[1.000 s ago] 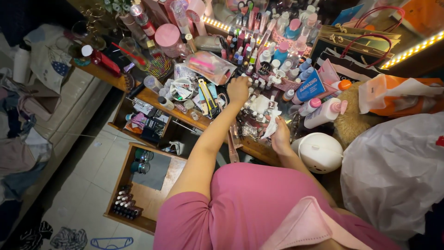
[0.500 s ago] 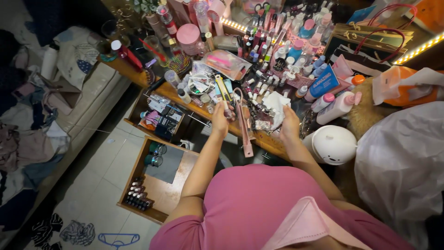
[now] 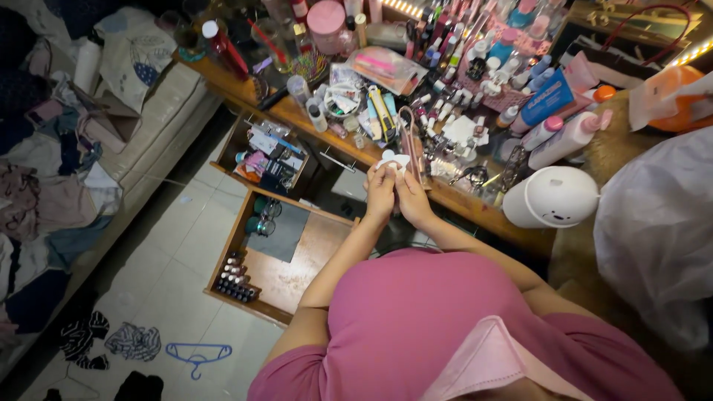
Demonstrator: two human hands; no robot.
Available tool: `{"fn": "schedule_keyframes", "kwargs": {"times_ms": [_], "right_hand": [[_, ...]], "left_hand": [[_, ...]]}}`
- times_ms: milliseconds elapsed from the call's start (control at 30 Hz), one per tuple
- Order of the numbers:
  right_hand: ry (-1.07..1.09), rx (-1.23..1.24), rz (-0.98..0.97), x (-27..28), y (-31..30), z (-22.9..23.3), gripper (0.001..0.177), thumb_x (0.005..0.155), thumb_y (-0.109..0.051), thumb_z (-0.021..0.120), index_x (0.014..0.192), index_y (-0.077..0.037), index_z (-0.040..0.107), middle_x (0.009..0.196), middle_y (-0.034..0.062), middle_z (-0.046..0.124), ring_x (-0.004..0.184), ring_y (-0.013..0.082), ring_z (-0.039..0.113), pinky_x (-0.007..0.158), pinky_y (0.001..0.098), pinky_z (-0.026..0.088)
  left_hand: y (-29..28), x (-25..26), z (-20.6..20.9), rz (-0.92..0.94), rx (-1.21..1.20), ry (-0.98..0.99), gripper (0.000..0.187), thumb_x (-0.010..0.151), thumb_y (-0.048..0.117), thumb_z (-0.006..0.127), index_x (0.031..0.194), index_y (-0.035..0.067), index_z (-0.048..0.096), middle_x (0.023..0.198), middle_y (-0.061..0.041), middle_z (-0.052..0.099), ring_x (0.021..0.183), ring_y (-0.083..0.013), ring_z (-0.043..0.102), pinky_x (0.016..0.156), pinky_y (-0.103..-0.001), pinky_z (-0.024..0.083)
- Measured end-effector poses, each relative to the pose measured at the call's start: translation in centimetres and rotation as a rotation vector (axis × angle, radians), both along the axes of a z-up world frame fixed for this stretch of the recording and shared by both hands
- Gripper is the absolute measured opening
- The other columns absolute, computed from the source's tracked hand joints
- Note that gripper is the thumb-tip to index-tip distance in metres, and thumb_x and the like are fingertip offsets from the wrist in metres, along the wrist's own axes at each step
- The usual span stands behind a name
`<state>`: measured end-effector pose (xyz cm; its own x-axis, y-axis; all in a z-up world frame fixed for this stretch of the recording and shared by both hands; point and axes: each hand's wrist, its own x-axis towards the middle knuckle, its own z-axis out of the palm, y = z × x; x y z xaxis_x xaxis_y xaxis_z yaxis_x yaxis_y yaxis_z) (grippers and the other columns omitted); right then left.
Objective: The person repeatedly picks up small nail polish bottles from a cluttered vanity, wipes them with a white tissue, and places them into a drawer. The process is repeated for multiple bottles.
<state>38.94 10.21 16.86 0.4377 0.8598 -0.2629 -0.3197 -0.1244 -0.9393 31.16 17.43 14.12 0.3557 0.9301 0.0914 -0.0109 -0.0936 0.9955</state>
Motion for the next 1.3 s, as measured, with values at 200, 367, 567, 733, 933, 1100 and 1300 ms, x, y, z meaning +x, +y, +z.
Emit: {"fn": "schedule_keyframes", "kwargs": {"times_ms": [200, 367, 567, 733, 933, 1100, 1300], "right_hand": [[-0.456, 0.266, 0.224, -0.9, 0.2, 2.2, 0.039, 0.117, -0.033, 0.042, 0.132, -0.003, 0.061, 0.11, -0.0001, 0.065, 0.099, 0.0053, 0.058, 0.088, 0.0222, 0.048], [-0.067, 0.001, 0.317, -0.8, -0.1, 4.2, 0.037, 0.107, -0.039, 0.048, 0.128, -0.011, 0.062, 0.078, -0.005, 0.055, 0.057, 0.0025, 0.043, 0.05, 0.0187, 0.035], [0.359, -0.119, 0.434, 0.1, -0.7, 1.9, 0.03, 0.101, -0.042, 0.059, 0.103, -0.012, 0.06, 0.055, -0.0018, 0.045, 0.037, 0.006, 0.035, 0.035, 0.023, 0.026], [0.754, -0.012, 0.778, 2.4, -1.5, 0.0, 0.052, 0.11, -0.048, 0.059, 0.081, -0.005, 0.055, 0.053, -0.0005, 0.045, 0.037, 0.0069, 0.036, 0.034, 0.0217, 0.026], [0.885, 0.009, 0.625, 1.9, -1.1, 2.2, 0.05, 0.106, -0.05, 0.051, 0.092, -0.004, 0.059, 0.07, 0.0045, 0.058, 0.048, 0.0109, 0.052, 0.042, 0.0235, 0.041], [0.537, 0.116, 0.178, 0.9, -0.5, 3.1, 0.036, 0.109, -0.038, 0.041, 0.126, -0.01, 0.058, 0.1, 0.0089, 0.068, 0.076, 0.02, 0.068, 0.069, 0.0351, 0.058], [-0.068, 0.211, 0.05, -1.1, 0.4, 1.6, 0.042, 0.117, -0.03, 0.038, 0.147, -0.003, 0.049, 0.132, 0.0076, 0.06, 0.119, 0.0152, 0.055, 0.106, 0.0322, 0.045]], "left_hand": [[0.9, -3.3, -0.1, -0.162, -0.27, -0.162, 0.026, 0.104, 0.021, 0.057, 0.118, 0.004, 0.071, 0.149, -0.008, 0.043, 0.126, -0.0218, 0.053, 0.103, -0.036, 0.046], [1.7, -4.9, 0.0, -0.374, -0.386, -0.41, 0.023, 0.104, 0.013, 0.056, 0.12, 0.002, 0.07, 0.156, -0.005, 0.036, 0.136, -0.0189, 0.047, 0.111, -0.033, 0.04], [1.4, -6.1, 2.4, -0.66, -0.498, -0.53, 0.017, 0.097, 0.008, 0.062, 0.111, 0.002, 0.069, 0.158, -0.002, 0.031, 0.137, -0.0184, 0.046, 0.112, -0.037, 0.042], [0.9, -5.6, 4.1, -0.82, -0.522, -0.557, 0.012, 0.099, 0.005, 0.064, 0.109, 0.0, 0.066, 0.15, -0.003, 0.043, 0.133, -0.0157, 0.051, 0.112, -0.035, 0.045], [2.5, -5.0, 3.3, -0.662, -0.776, -0.651, 0.04, 0.104, 0.024, 0.057, 0.139, 0.004, 0.06, 0.107, -0.004, 0.065, 0.1, -0.0159, 0.063, 0.097, -0.033, 0.048], [4.4, -4.6, 1.1, -0.45, -0.593, -0.583, 0.03, 0.106, 0.024, 0.058, 0.128, 0.004, 0.064, 0.118, -0.003, 0.069, 0.103, -0.0143, 0.063, 0.091, -0.03, 0.049], [2.4, -2.4, -1.0, -0.34, -0.643, -0.658, 0.022, 0.107, 0.026, 0.059, 0.12, 0.009, 0.066, 0.112, -0.002, 0.069, 0.096, -0.0135, 0.064, 0.084, -0.03, 0.051]]}}
